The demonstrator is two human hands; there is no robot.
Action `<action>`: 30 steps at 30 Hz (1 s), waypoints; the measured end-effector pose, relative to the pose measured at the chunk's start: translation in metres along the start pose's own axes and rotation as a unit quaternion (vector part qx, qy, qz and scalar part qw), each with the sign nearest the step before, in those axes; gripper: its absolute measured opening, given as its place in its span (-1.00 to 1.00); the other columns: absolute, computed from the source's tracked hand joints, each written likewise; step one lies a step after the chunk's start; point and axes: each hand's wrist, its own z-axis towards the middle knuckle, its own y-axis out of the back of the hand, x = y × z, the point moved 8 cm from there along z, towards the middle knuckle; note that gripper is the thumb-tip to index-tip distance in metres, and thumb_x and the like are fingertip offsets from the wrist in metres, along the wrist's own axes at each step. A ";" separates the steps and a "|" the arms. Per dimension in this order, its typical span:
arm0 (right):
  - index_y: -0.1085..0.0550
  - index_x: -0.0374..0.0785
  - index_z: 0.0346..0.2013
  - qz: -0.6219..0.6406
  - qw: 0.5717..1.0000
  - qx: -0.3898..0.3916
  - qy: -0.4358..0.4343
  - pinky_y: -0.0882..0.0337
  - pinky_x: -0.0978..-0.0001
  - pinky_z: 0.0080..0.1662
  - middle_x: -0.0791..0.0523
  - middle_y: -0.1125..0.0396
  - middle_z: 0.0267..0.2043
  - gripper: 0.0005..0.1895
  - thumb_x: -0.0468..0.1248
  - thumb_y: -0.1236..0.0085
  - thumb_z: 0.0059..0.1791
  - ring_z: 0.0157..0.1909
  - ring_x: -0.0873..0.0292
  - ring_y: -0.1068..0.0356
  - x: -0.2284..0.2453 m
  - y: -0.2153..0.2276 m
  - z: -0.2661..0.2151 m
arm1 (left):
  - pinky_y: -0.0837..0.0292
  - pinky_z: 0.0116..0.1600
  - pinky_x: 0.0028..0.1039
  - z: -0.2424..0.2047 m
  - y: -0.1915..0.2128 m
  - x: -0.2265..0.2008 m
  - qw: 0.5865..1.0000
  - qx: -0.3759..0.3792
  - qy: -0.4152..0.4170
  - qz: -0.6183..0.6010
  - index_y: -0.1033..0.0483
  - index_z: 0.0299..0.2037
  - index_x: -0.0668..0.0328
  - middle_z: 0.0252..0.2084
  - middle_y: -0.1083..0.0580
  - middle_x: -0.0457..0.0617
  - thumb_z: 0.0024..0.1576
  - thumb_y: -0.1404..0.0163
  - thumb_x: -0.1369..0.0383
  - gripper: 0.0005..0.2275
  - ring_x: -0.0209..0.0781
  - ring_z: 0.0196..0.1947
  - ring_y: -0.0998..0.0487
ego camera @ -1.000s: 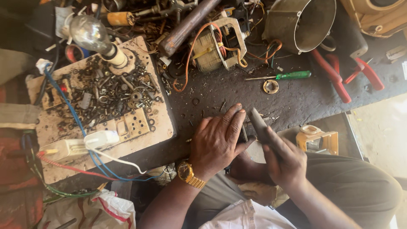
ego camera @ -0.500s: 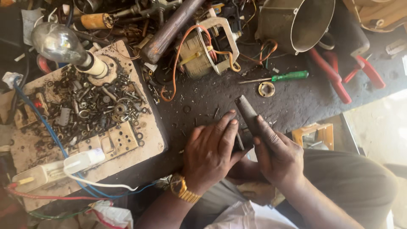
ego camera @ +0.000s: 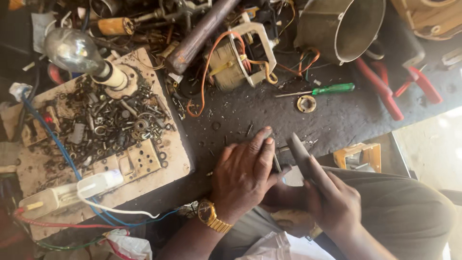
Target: The person is repairing a small electrical component, likely a motor armature, by repeatedly striking it with a hammer. The person holds the component on a workbench and uses a hammer to tap it, occasionally adjusting its position. The workspace is cluttered with various tools and electrical parts.
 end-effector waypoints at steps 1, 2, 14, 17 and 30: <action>-0.39 -0.20 0.27 0.013 1.000 -0.001 0.008 -0.51 0.20 -0.20 -0.06 -0.46 -0.17 -0.42 -0.40 -0.20 -0.07 -0.23 -0.07 -0.54 0.001 0.005 -0.006 | -0.39 0.08 -0.10 -0.003 -0.003 0.001 1.000 0.006 0.005 0.000 -0.08 0.35 0.33 0.37 -0.30 0.26 0.11 -0.22 0.10 -0.26 0.05 0.03 -0.54; -0.41 -0.20 0.26 0.001 1.000 0.019 -0.006 -0.50 0.18 -0.23 -0.06 -0.46 -0.21 -0.43 -0.40 -0.22 -0.08 -0.28 -0.07 -0.53 -0.007 0.000 -0.003 | -0.39 0.08 -0.10 -0.004 -0.008 0.004 1.000 0.011 0.011 0.001 -0.08 0.34 0.33 0.37 -0.31 0.26 0.10 -0.22 0.11 -0.26 0.03 0.02 -0.55; -0.40 -0.21 0.26 -0.012 0.999 0.038 -0.016 -0.50 0.18 -0.26 -0.05 -0.46 -0.21 -0.40 -0.41 -0.21 -0.10 -0.31 -0.07 -0.52 -0.011 -0.009 -0.004 | -0.40 0.12 -0.11 -0.006 -0.005 0.002 1.000 0.001 0.010 0.014 -0.05 0.37 0.31 0.39 -0.30 0.26 0.16 -0.25 0.11 -0.26 0.08 0.06 -0.54; -0.47 -0.18 0.22 -0.017 0.997 0.050 -0.054 -0.49 0.15 -0.31 -0.03 -0.48 -0.30 -0.39 -0.39 -0.29 -0.15 -0.40 -0.08 -0.50 -0.022 -0.027 0.021 | -0.41 0.11 -0.13 0.001 -0.003 0.000 1.000 0.002 0.014 0.015 -0.07 0.37 0.28 0.37 -0.30 0.23 0.14 -0.25 0.11 -0.26 0.09 0.08 -0.56; -0.47 -0.13 0.25 -0.025 0.995 0.068 -0.064 -0.45 0.14 -0.33 -0.05 -0.47 -0.31 -0.44 -0.30 -0.26 -0.06 -0.40 -0.09 -0.48 -0.001 -0.020 0.049 | -0.39 0.13 -0.14 0.002 0.003 0.002 1.000 -0.010 0.020 0.007 -0.08 0.37 0.28 0.33 -0.33 0.21 0.11 -0.24 0.14 -0.26 0.06 0.07 -0.55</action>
